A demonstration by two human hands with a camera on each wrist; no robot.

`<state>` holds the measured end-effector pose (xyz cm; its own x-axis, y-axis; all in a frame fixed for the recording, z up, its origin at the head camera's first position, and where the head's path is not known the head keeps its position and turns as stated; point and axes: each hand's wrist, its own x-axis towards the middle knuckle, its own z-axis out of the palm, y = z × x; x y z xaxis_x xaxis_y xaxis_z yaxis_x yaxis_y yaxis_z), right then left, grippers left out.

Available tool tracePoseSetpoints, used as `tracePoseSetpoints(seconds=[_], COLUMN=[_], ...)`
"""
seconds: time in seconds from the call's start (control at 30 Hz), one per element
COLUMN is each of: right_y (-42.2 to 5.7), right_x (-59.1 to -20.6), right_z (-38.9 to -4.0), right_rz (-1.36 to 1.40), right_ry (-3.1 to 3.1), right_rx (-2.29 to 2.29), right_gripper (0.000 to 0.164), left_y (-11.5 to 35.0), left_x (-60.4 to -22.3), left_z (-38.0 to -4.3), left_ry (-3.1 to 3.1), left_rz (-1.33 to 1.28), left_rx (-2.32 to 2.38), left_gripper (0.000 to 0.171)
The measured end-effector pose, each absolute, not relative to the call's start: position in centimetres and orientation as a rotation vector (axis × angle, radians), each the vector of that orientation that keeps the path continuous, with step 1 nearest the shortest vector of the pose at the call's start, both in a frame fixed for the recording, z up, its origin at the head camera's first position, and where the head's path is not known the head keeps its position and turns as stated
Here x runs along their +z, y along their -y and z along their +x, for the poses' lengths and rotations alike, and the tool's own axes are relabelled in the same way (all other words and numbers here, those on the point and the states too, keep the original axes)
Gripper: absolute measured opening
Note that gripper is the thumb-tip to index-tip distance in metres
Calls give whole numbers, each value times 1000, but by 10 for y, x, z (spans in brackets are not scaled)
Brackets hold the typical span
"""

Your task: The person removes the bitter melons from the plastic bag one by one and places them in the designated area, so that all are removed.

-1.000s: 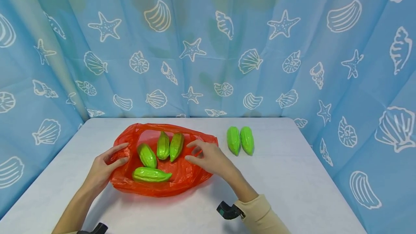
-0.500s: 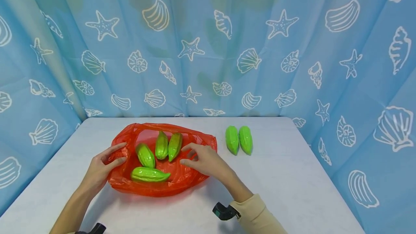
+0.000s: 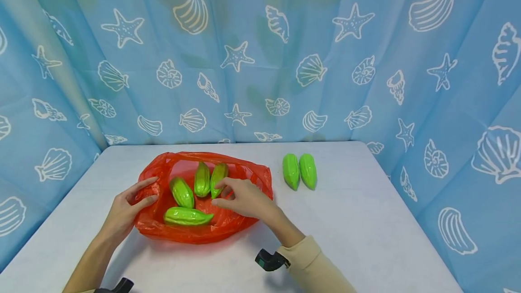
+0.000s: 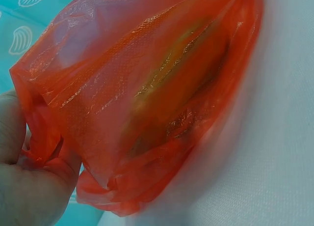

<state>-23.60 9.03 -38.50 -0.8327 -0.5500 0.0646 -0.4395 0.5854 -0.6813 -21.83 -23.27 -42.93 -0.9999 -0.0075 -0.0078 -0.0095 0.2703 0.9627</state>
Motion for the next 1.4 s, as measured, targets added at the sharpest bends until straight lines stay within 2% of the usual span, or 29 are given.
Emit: tracePoseSetpoints(seconds=[0.33,0.87,1.4], right_y=[-73,-38,-15], right_x=[-383,-390,-393], right_z=[-239,-250,-254], right_rz=[-846,-909,-875], right_ry=[-2588,-2490,-2487], right_rx=[-1069,-916,-751], right_gripper=[42,50,45], left_y=[233,233,231], left_x=[-427,-428,-429], left_z=[-220,-218,-219], left_ry=[-2523,-2513,-2498], left_rz=[19,-14,-38], left_rx=[1888,1880,1874], left_gripper=[62,61,63])
